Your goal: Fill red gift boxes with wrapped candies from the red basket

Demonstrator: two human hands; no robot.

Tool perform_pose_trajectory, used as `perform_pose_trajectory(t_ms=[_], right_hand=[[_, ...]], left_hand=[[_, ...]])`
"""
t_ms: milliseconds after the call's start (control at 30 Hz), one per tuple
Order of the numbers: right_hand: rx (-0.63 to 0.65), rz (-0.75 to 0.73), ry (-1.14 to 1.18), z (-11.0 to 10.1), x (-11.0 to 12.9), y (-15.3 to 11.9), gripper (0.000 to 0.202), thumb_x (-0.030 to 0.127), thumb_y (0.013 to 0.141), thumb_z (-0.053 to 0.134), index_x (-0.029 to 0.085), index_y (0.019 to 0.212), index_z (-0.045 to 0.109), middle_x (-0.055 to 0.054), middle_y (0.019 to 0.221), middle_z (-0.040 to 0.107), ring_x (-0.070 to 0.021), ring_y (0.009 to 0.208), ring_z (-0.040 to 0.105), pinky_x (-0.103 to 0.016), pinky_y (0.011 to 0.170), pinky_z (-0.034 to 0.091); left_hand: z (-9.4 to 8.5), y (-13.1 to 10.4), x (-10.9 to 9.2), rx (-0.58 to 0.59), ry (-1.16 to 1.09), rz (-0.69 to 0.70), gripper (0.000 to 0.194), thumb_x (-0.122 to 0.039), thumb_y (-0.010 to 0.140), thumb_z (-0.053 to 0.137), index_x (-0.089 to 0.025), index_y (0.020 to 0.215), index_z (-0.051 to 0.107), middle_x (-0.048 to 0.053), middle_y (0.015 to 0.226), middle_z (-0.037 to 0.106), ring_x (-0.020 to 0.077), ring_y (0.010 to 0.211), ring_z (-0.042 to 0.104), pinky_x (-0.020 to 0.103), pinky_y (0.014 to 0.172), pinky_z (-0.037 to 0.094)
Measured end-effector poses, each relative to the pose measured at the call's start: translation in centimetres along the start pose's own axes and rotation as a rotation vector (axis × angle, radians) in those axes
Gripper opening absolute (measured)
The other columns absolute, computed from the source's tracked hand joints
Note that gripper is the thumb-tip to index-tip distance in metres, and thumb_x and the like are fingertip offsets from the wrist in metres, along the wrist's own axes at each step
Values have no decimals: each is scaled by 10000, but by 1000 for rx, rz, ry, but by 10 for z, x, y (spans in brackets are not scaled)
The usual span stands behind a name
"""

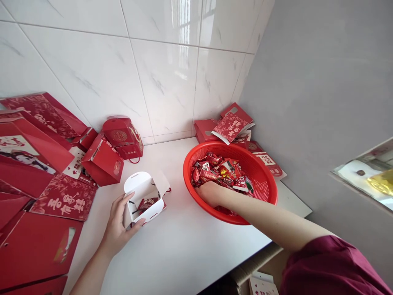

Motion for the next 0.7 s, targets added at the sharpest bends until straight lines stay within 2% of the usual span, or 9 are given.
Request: perform_pose_trajectory(t_ms=[133,233,367,433,500,600,700], right_hand=[[-119,-47,105,-10,-5,-1,377,242,792,561,130,1153,567,-156,949,708,-299,817,679,-325,666,460],[-133,-26,293,-17,-17,-3,420,218,772,569,143,1183,526,-134,962,697,-253,791,661,-301,657,470],[-70,-14,678,-18,-23,-9,490,126,715,555,165,1201,510,-67,935,683,-203,792,649,-283,673,506],[-38,19,931,-15,-23,-17,490,163,767,521,183,1256,496,-52,941,673,-196,810,659,-307,703,537],[-66,62,1110,-16,-22,-28,429,277,857,492,207,1280,508,-59,980,668,-203,847,666,-339,723,560],[-201,76,1068,-27,-12,-47,391,463,913,499,246,1230,570,-66,1080,663,-227,939,656,-356,749,565],[-391,110,774,-48,1,-70,318,443,930,513,250,1165,606,-62,1066,681,-246,953,653,-381,805,537]], left_hand=[[0,0,1,2,-12,-5,747,-417,809,690,-273,1454,343,124,1417,391,314,1372,374,473,1114,384],[0,0,0,-4,-24,-1,750,-418,807,692,-272,1454,342,124,1420,391,315,1372,370,488,1130,362],[0,-2,-2,-10,-46,15,749,-423,806,696,-274,1450,343,121,1425,387,309,1383,352,489,1146,341],[0,-2,-3,-9,-56,15,742,-427,811,692,-282,1448,342,115,1431,381,300,1386,351,480,1146,343],[0,-3,-3,-7,-66,10,737,-432,817,686,-291,1449,336,111,1436,374,293,1386,353,474,1142,350],[0,-4,-3,-12,-67,19,734,-440,821,681,-294,1449,331,109,1438,368,288,1386,356,470,1141,350],[-2,-4,-6,-34,-57,50,722,-440,820,682,-285,1439,343,109,1417,387,283,1374,368,462,1144,345]])
Point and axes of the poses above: each hand's wrist, its own y-axis towards the middle knuckle, its own z-axis out of the palm, x = y × z, the point moved 10 cm from there along y, towards the middle knuckle
